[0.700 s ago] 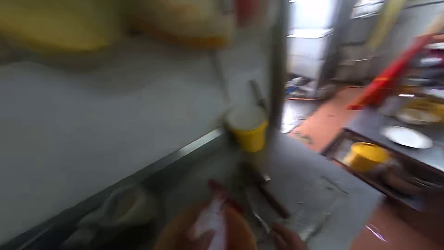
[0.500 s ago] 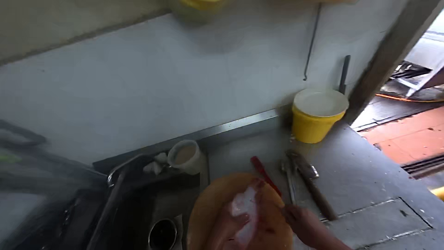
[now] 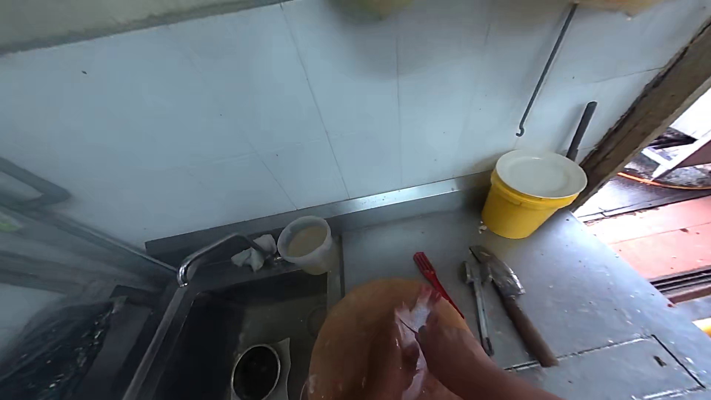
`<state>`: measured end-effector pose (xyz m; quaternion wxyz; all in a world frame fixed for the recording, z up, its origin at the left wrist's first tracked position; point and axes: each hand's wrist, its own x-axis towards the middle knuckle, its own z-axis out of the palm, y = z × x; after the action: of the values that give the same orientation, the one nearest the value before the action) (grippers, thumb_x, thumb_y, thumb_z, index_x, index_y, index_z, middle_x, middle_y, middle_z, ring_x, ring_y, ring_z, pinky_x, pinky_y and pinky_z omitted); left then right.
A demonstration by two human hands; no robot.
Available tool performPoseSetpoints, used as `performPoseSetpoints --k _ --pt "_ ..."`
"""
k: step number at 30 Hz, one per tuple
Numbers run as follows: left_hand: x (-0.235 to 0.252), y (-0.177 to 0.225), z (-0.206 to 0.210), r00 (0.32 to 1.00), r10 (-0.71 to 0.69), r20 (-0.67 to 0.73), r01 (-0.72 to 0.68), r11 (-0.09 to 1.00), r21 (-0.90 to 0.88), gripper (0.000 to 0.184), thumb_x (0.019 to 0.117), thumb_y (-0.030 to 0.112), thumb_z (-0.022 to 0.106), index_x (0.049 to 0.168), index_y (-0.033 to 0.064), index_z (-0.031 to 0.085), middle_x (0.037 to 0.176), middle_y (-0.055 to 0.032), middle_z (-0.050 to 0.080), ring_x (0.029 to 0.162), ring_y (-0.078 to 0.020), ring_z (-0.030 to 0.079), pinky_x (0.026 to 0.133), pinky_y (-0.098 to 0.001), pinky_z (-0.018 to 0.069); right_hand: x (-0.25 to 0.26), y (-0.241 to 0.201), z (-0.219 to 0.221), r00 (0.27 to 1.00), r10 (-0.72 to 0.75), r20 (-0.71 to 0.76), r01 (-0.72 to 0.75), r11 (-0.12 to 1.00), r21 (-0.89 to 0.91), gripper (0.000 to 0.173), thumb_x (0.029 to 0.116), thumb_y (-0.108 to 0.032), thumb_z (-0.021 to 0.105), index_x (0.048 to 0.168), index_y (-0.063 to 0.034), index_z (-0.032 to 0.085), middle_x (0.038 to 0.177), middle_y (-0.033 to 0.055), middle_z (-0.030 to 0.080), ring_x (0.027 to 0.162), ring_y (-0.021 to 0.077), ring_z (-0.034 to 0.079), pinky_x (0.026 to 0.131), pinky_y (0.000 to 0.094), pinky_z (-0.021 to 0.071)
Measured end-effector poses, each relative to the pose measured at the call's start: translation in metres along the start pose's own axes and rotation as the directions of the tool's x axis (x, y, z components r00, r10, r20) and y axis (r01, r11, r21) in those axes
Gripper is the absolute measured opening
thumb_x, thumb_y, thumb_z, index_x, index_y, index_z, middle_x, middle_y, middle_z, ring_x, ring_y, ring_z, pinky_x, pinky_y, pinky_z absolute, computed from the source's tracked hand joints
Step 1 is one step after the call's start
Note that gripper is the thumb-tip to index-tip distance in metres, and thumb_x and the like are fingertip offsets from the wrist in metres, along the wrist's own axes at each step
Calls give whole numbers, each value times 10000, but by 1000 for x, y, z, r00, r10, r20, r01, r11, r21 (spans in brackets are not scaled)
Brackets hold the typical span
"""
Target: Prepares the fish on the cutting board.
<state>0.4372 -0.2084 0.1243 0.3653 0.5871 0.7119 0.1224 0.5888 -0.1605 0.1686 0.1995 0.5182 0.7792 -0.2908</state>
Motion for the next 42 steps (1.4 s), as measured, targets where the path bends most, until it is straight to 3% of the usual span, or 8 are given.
performPoseSetpoints --k 12,21,25,28,31,35,39,42 --pt "5 -4 6 999 -20 33 21 1000 -23 752 913 434 712 1511 63 448 1389 -146 608 1271 -248 599 1091 -457 481 8 28 7 982 186 -39 -181 978 104 414 1094 -341 394 1315 -65 609 1210 253 683 1116 481 669 897 674 538" --pt "2 -12 9 999 26 -39 -28 999 -43 776 880 409 727 1510 47 454 1371 -150 622 1257 -263 608 1067 -473 498 -14 -1 18 992 39 -120 -28 995 91 394 1095 -325 414 1274 -62 646 1102 278 705 1031 505 691 828 693 549" --pt "-18 6 -9 1000 0 -15 1 997 74 506 977 404 586 1352 64 595 1207 -145 684 1111 -286 675 942 -500 558 -17 40 9 923 25 -383 88 957 276 385 1086 -347 468 1102 -52 716 916 232 718 875 442 714 758 687 553" --pt "-31 15 -20 993 122 0 -118 963 241 391 1023 339 540 1314 92 624 1208 -132 696 1084 -307 696 875 -537 577 -14 85 12 833 87 -547 136 925 355 490 1085 -428 442 974 -24 696 777 195 663 706 395 665 624 662 514" --pt "-53 0 -27 922 351 162 -372 919 130 502 1005 382 617 1408 86 576 1326 -143 637 1242 -293 611 1045 -498 503 -33 80 32 880 40 -473 174 900 400 474 1085 -391 443 991 1 693 796 207 678 722 387 679 656 647 533" --pt "-96 -45 -27 812 570 -131 -583 778 -234 222 995 201 659 1103 34 757 1131 -101 745 1124 -190 685 1037 -370 535 -38 85 79 892 67 -447 203 823 530 507 1089 -415 456 994 23 694 790 183 688 698 320 685 671 581 560" --pt "-95 -138 -13 923 187 -337 -95 958 272 408 1024 352 560 1347 118 645 1425 -109 591 1319 -281 561 1109 -504 452 -45 96 105 892 101 -441 221 753 620 493 1099 -374 453 990 51 678 750 148 665 648 241 654 648 489 568" --pt "-74 -204 -38 860 -38 -510 233 917 324 542 1040 415 485 1488 113 527 1560 -156 464 1391 -393 476 1110 -618 400 -50 103 108 902 82 -423 223 752 621 490 1104 -385 446 982 35 668 736 127 653 641 225 641 640 469 559"
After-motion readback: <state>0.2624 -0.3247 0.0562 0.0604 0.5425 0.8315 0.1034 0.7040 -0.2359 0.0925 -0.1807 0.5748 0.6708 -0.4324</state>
